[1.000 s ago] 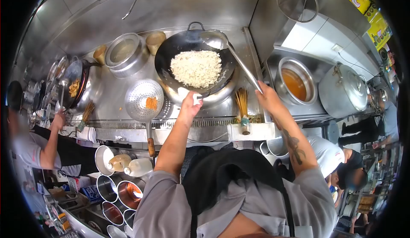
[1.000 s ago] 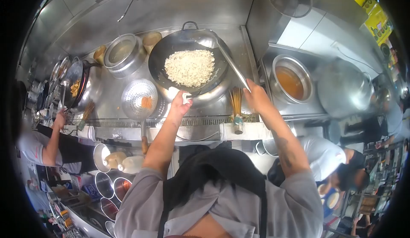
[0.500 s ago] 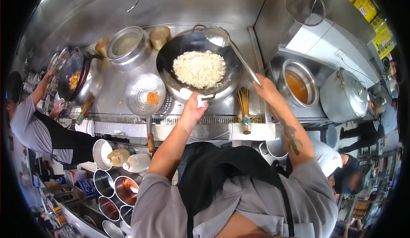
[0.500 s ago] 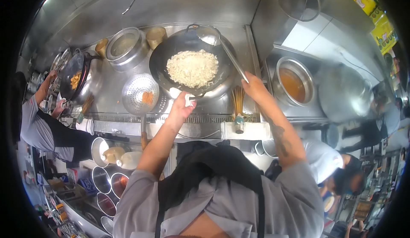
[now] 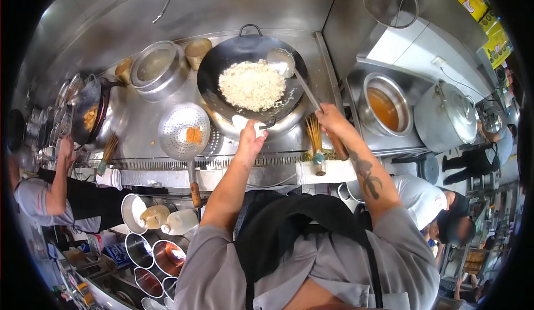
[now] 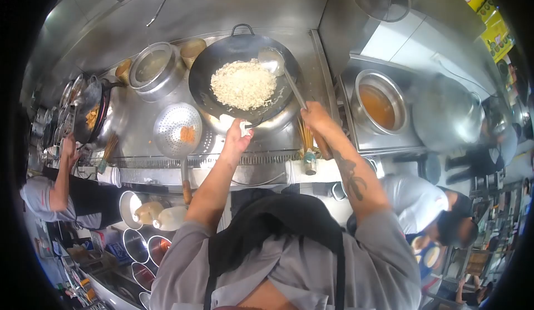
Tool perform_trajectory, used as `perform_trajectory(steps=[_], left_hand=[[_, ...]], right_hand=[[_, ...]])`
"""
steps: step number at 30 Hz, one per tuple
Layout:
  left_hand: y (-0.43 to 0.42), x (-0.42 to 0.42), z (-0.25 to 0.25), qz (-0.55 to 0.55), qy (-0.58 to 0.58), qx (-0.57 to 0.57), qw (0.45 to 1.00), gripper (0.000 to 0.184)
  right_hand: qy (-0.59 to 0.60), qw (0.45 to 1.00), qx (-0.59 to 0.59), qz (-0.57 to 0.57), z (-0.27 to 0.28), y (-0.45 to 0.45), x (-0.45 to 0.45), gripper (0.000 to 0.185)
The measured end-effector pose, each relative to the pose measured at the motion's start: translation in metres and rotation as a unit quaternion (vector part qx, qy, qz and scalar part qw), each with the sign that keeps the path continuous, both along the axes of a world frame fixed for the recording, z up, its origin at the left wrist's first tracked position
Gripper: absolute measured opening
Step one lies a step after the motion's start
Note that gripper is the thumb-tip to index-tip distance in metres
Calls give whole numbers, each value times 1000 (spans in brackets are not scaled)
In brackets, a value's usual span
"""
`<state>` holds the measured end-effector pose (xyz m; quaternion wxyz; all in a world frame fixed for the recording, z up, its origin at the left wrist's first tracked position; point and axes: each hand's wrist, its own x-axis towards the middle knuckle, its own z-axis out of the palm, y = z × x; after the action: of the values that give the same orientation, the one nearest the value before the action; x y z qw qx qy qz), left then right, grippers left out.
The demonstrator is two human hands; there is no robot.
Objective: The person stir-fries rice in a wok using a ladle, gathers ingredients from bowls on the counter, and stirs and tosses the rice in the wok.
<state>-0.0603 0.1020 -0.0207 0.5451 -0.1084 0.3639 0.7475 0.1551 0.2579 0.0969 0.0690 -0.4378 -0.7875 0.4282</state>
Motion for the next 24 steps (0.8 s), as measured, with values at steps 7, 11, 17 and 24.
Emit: perform_trajectory(steps=[7,11,17,24], left_hand=[[1,0,3,3,4,-7,1000,3],[0,0,2,8,-2,-13,1000,3],[3,-1,8,1,4,-20,1000,5],[-2,3,23,2,0,-21,1000,6]], right_hand=[[-28,997,65,8,5,-27,0,30],[0,997,76,35,8,-30,3,35],[-32,997,71,9,0,-24,3,40],[25,999,-26,9,9,-22,12,44]])
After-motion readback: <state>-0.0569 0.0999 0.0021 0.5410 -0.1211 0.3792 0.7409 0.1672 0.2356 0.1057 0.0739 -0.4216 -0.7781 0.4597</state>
